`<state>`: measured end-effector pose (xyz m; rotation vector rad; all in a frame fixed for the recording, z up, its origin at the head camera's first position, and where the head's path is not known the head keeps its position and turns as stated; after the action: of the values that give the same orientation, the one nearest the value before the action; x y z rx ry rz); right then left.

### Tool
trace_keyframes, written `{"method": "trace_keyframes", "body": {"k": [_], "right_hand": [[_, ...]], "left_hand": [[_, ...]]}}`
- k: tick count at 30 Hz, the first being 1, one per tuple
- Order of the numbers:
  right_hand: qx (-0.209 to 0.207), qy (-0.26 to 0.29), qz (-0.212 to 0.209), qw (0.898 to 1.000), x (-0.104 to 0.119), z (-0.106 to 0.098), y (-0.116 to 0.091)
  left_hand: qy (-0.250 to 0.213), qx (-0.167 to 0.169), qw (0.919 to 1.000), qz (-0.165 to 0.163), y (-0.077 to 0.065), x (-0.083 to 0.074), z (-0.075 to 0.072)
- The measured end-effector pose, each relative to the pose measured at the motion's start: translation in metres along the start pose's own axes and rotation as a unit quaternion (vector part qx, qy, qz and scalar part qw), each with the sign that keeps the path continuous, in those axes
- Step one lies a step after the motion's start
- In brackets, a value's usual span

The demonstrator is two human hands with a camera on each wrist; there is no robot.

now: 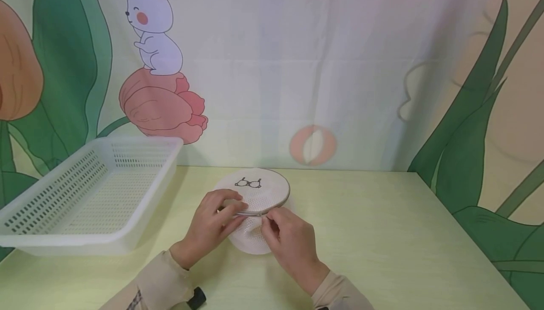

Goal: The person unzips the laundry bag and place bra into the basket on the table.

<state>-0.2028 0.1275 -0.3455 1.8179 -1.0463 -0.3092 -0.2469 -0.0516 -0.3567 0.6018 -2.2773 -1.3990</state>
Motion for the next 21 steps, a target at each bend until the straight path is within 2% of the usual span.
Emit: {"method": "trace_keyframes", "body": {"k": [16, 21], "right_hand": [[-0.003, 0.001, 0.004, 1.000, -0.0013, -0.0012, 0.0015], [0.001, -0.005, 0.012, 1.000, -0.0016, -0.0016, 0.0019]], "left_hand": [[-0.004, 0.002, 1.0000, -0.007, -0.0004, 0.0024, 0.0000], [-0.003, 0.014, 0.9997, -0.021, -0.0011, 0.0035, -0.0002]]}}
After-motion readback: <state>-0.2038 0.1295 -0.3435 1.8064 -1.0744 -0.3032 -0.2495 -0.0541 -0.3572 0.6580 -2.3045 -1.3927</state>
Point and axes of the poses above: each hand's wrist, its own y-axis towards the middle knuckle, its own z-axis out of the palm, x = y × z, the point moved 3 cm from there along y, towards the middle knuckle, and after that the axes turned 2 degrees about -x, right-handed, at the moved point
